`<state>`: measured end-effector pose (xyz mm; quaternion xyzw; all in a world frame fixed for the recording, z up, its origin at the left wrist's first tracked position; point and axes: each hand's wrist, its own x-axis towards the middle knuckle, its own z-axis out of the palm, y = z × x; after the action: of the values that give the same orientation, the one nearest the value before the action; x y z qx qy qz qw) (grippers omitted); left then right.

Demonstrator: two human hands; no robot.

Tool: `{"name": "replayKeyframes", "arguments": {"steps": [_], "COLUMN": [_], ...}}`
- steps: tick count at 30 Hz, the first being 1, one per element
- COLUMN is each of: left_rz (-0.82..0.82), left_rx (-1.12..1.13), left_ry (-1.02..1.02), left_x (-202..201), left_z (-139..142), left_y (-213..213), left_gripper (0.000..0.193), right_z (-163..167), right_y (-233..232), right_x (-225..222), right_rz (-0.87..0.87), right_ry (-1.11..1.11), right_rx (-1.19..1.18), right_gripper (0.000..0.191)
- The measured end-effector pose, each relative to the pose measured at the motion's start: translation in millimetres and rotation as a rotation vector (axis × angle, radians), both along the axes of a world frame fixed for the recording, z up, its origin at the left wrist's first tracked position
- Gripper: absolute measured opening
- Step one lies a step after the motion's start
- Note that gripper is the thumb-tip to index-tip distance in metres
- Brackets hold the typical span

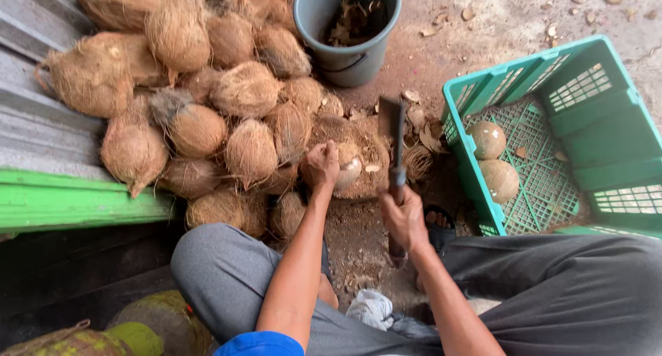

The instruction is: The person sits on the ground and uses a machete to strip the fibrous husk off coconuts one at a time, chopping and peeling the husk away by hand. Husked coconuts are placed into a green plastic crate, while discarded husk accumulates on the ground.

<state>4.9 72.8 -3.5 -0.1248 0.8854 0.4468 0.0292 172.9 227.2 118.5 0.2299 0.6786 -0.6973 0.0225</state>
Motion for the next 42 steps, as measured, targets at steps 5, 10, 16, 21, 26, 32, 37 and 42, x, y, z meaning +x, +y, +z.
{"name": "replayKeyframes", "arguments": {"steps": [5,10,16,21,26,32,37,42], "left_rz": [0.040,0.047,0.064,0.047,0.068,0.071,0.044,-0.056], "left_rx": [-0.015,-0.101,0.083,-0.056,0.005,0.024,0.081,0.094], "left_ry": [-0.054,-0.053,-0.222,-0.045,-0.023,-0.134,-0.052,0.107], "left_x": [-0.4,3.2,10.5,14.0,7.4,11.2,9.7,10.3], "left_z": [3.4,12.0,39.7,31.4,22.1,30.1,29.6,37.9], "left_y": [3.2,2.0,2.4,-1.2,6.2,9.0,4.4,-2.0], "left_gripper": [0.053,0.055,0.051,0.054,0.052,0.048,0.051,0.060], "right_z": [2.6,6.5,12.0,9.2,-0.8,-23.3,-48.4,-50.9], "right_y": [0.4,0.1,-3.7,-3.5,-5.5,-0.8,6.0,6.5], "right_x": [-3.2,-3.0,-8.8,-3.6,-9.1,-4.6,-10.7,-15.8], "right_rz": [0.177,-0.028,0.227,0.022,0.146,0.084,0.221,0.192], "right_ry": [-0.220,-0.003,-0.338,-0.060,-0.188,-0.116,-0.225,-0.234], "right_rx": [0.173,0.040,0.294,0.063,0.229,0.327,0.427,0.415], "right_gripper": [0.026,0.029,0.033,0.019,0.023,0.032,0.024,0.037]}}
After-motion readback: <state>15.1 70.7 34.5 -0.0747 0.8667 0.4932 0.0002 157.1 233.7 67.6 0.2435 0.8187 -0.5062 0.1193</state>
